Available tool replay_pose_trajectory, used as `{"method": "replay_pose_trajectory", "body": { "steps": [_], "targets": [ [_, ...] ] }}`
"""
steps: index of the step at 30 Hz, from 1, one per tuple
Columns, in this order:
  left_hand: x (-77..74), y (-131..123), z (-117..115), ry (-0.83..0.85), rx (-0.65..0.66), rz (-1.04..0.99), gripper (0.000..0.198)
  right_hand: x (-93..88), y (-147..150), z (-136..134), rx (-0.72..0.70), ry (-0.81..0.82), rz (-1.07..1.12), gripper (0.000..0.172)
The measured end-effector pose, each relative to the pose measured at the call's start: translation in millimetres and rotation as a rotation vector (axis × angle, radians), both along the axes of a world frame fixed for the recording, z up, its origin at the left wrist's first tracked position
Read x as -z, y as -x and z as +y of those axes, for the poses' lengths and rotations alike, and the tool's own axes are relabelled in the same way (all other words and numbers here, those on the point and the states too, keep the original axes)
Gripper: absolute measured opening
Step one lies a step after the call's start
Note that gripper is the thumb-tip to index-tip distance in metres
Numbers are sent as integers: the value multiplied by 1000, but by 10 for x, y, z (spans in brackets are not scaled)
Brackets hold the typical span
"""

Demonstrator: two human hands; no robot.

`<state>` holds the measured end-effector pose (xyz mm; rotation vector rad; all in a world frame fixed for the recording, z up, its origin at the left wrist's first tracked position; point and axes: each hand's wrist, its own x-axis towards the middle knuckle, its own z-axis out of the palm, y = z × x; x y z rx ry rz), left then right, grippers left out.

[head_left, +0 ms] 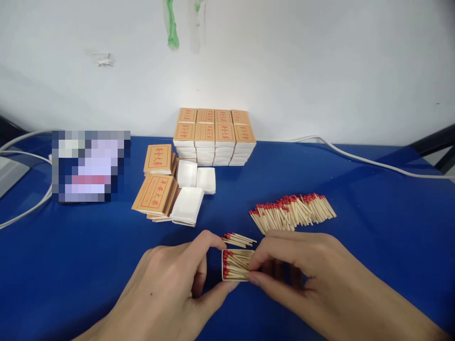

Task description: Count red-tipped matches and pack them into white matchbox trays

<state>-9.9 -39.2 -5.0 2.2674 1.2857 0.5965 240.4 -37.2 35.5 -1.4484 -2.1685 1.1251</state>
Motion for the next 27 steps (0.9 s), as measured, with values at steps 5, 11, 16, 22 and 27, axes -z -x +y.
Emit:
{"method": "replay_pose_trajectory", "body": {
  "steps": [5,11,16,22,27],
  "targets": [
    [3,-4,0,-3,0,-3,32,16,18,14,36,-47,-33,23],
    [-4,-5,-9,21,-2,1,27,5,49,-8,13,-64,-44,20],
    [-7,-20,3,43,5,2,25,-6,52,-22,25,-69,-40,19],
    [-14,3,-1,42,-2,10,27,-5,57,-7,34,-59,-30,17],
    [-11,1,2,52,-2,2,31,14,30,-18,17,-83,-63,18]
  ]
}}
